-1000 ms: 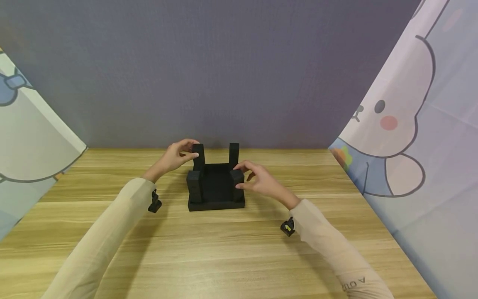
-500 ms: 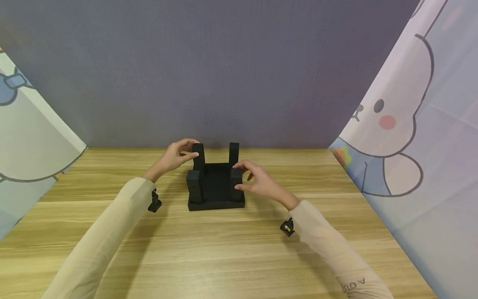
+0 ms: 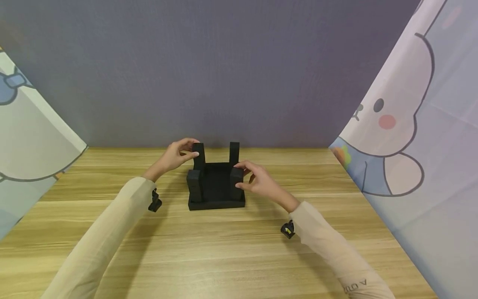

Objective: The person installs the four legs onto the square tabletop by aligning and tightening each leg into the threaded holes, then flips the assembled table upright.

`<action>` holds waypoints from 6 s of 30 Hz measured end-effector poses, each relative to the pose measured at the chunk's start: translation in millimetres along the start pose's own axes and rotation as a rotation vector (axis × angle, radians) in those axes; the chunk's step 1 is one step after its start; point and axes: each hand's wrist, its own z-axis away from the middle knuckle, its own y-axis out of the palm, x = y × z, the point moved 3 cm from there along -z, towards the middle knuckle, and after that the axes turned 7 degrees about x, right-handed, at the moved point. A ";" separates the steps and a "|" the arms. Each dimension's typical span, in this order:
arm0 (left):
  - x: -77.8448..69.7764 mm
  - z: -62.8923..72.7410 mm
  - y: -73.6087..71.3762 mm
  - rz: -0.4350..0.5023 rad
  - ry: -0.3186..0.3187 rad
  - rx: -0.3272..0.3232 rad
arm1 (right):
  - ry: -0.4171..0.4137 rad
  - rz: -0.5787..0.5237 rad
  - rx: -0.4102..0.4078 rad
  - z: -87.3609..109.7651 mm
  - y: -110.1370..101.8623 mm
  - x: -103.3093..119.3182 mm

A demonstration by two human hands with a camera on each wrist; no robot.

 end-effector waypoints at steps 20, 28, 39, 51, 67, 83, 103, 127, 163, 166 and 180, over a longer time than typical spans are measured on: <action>0.2 -1.2 1.7 0.027 -0.005 0.011 | -0.034 -0.096 0.139 -3.6 -5.4 -0.8; 0.7 -1.7 1.6 0.022 -0.009 0.010 | 0.070 -0.068 -0.001 -3.6 0.9 -0.6; -0.5 -1.3 2.2 0.016 -0.010 0.004 | 0.039 -0.031 0.076 -1.1 -3.7 -3.9; -1.5 -1.3 2.0 0.010 0.012 -0.004 | 0.045 0.008 -0.018 0.7 -0.6 -2.6; -2.0 -1.2 1.2 -0.001 0.030 -0.011 | -0.011 0.008 0.008 1.2 -3.9 -1.3; -1.6 -0.7 1.2 -0.001 0.008 -0.008 | 0.032 0.015 -0.079 3.7 -1.1 1.8; -0.9 -1.1 1.6 0.009 0.003 -0.003 | 0.017 -0.049 0.049 -3.7 -5.4 -3.0; -1.8 -0.1 1.3 0.004 0.000 -0.006 | -0.002 -0.030 0.053 -3.2 -8.8 4.1; -2.2 -0.8 2.3 0.013 0.002 -0.003 | 0.058 0.083 -0.150 3.2 0.7 4.8; -3.4 -0.2 2.7 0.019 -0.006 0.003 | 0.063 0.095 -0.153 3.2 0.5 5.2; -3.8 -0.1 1.7 0.005 -0.005 0.004 | 0.095 0.070 -0.152 4.0 1.0 5.2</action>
